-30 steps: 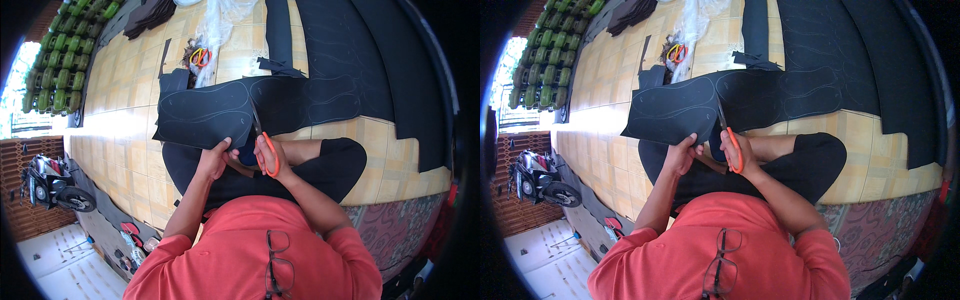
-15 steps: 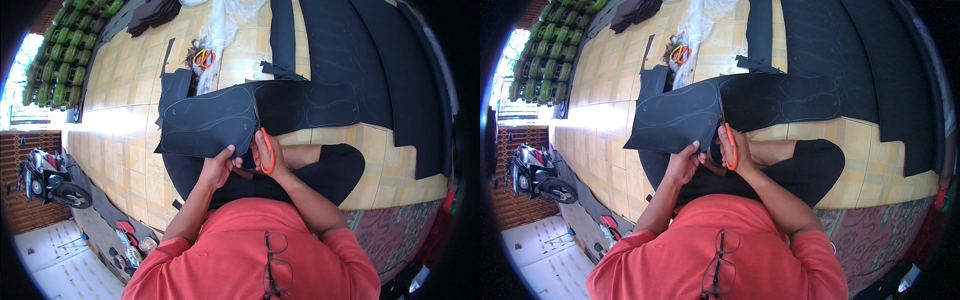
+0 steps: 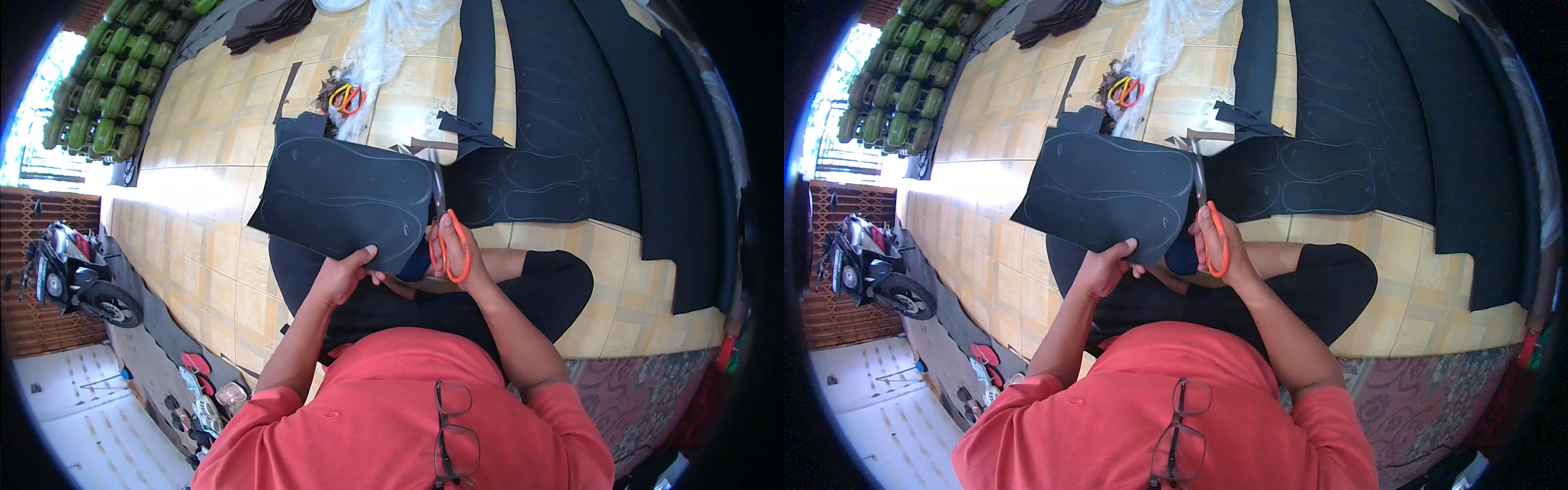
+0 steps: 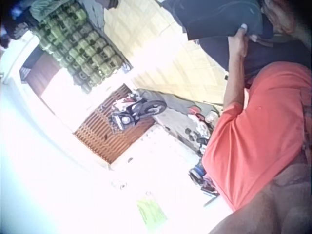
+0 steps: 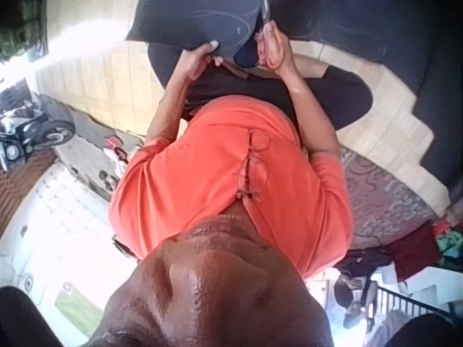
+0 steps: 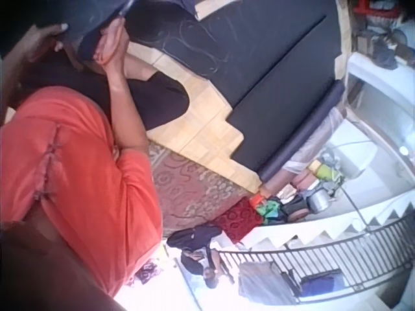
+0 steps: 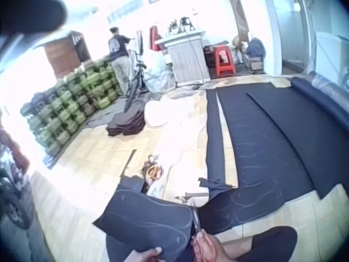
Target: The person sits on the floor and uses orange-handled scissors to cut out multiple shoe sole shapes from a large black sheet of material. The person follows pre-drawn outlines, cutting one shape at a time and placing the finished pieces aside.
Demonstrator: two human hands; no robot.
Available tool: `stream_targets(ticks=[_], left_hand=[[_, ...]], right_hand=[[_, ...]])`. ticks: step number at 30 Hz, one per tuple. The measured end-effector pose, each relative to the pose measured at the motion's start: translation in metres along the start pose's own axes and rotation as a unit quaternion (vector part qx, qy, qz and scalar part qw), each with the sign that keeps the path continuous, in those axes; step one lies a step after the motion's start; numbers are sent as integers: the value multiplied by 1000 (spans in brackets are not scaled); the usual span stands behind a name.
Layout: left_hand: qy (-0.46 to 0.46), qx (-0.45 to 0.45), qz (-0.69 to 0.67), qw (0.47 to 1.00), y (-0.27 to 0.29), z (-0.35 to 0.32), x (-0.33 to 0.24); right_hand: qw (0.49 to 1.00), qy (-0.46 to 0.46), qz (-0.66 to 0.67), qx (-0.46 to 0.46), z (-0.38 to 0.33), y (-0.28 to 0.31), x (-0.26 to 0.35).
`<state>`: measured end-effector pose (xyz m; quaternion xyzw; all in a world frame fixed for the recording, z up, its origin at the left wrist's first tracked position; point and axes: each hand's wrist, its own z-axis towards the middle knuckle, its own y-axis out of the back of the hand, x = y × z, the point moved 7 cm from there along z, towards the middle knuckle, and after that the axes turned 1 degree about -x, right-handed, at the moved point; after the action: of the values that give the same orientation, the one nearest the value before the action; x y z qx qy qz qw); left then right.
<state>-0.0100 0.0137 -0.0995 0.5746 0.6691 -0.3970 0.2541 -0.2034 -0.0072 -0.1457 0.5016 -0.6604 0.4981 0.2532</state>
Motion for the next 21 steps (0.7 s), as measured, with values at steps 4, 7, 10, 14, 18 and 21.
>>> stream_targets(ticks=[4,7,10,14,18,21], left_hand=[[-13,-19,1,1000,2,-3,-9],[-45,-86,-18,995,21,6,-12],[-43,-120,50,991,37,12,-27],[-105,-83,-28,991,34,20,-45],[-100,-104,-14,989,31,24,-54],[-100,-41,21,994,20,28,-66]], right_hand=[[999,10,-32,25,-2,13,2],[999,40,-20,9,-13,16,17],[988,115,-100,-7,-15,25,17],[971,170,-164,-32,-26,28,25],[982,92,-162,5,-38,37,19],[977,78,-192,52,-46,43,17]])
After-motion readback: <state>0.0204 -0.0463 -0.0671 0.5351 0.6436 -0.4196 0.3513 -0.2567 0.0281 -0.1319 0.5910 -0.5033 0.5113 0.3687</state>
